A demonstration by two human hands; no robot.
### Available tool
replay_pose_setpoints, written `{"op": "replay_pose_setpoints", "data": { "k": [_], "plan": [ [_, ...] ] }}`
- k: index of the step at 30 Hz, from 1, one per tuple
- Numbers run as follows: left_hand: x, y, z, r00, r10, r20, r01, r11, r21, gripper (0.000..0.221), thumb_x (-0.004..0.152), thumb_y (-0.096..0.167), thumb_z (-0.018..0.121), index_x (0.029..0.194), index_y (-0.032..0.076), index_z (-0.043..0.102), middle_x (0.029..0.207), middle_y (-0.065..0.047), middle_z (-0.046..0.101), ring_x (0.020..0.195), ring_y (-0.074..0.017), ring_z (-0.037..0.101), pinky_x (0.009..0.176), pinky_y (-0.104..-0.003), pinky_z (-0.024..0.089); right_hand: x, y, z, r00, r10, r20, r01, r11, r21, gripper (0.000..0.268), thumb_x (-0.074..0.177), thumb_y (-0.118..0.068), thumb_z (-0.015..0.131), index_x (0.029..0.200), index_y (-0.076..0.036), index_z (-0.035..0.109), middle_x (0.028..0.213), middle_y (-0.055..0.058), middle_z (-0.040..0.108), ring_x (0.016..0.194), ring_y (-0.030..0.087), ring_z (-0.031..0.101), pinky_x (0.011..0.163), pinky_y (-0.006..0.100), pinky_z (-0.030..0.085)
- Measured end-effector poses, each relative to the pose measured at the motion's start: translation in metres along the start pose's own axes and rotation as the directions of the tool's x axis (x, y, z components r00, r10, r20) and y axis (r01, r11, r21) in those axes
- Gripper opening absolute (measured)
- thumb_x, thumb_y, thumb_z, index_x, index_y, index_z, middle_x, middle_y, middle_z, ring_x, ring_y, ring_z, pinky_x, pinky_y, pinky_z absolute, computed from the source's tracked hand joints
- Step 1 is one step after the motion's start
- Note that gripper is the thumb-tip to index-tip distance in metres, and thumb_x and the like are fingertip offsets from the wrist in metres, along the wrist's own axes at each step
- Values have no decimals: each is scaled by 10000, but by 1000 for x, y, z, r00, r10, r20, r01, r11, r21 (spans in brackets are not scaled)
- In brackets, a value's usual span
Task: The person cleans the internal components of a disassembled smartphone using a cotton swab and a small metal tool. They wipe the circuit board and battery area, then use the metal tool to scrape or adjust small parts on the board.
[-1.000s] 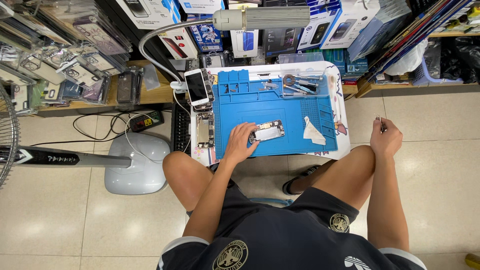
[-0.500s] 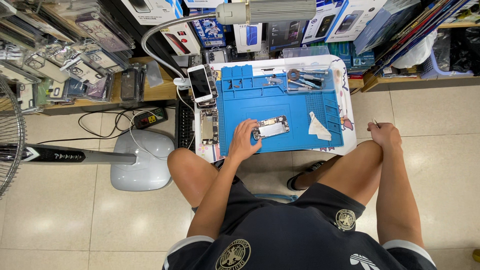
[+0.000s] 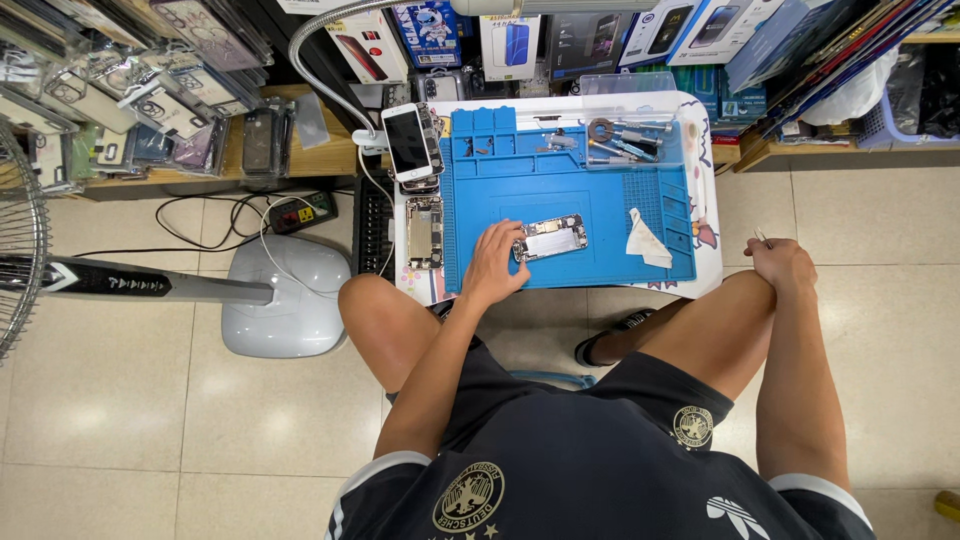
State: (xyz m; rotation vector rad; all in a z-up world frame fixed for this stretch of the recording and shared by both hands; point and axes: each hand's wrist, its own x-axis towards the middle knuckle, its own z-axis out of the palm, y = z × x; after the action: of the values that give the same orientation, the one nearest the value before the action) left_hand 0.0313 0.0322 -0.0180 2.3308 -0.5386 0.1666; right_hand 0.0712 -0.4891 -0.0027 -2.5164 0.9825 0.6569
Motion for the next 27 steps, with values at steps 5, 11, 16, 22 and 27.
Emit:
{"op": "replay_pose_setpoints", "data": {
  "k": [5,11,16,22,27],
  "plan": [
    [1,0,-1,1000,-1,-2,1,1000,-1,438,855,157,657,1277,76,570,1480,-150,560,1452,-378,469,1230,-558,353,-8,-8,-4,1000,9,12,-10,1000,13,401,1018,-454,491,1155,-261,814,1260,143,723,1187,378,634,973,506,469],
    [-1,2,-2,1000,1,-11,-1,1000,8,443,859,168,667,1280,80,562,1478,-150,567,1449,-369,476,1237,-547,352,-7,-10,-4,999,-44,19,44,999,24,542,1107,-523,376,1170,-229,826,1335,163,693,1231,381,608,985,531,471],
    [-2,1,-2,1000,-16,-10,16,1000,-5,437,854,172,676,1270,97,566,1474,-145,580,1444,-370,482,1233,-545,357,28,-10,8,981,-177,-76,163,973,-165,491,1166,-455,389,1133,-262,839,1209,167,770,1112,411,685,874,530,540],
    [2,1,-4,1000,-16,-12,16,1000,4,449,855,194,676,1279,95,569,1480,-146,582,1445,-362,485,1226,-545,362,47,-20,14,975,-224,-3,212,928,-306,474,1139,-494,408,1266,-287,815,1285,187,759,1179,413,684,888,545,579],
    [0,2,-4,1000,-2,-23,2,1000,16,458,855,192,677,1287,81,571,1465,-144,585,1423,-364,500,1204,-542,383,56,-16,22,963,-266,31,255,874,-415,498,1122,-493,413,1421,-228,711,1327,212,735,1205,423,686,912,549,589]
  ]
}}
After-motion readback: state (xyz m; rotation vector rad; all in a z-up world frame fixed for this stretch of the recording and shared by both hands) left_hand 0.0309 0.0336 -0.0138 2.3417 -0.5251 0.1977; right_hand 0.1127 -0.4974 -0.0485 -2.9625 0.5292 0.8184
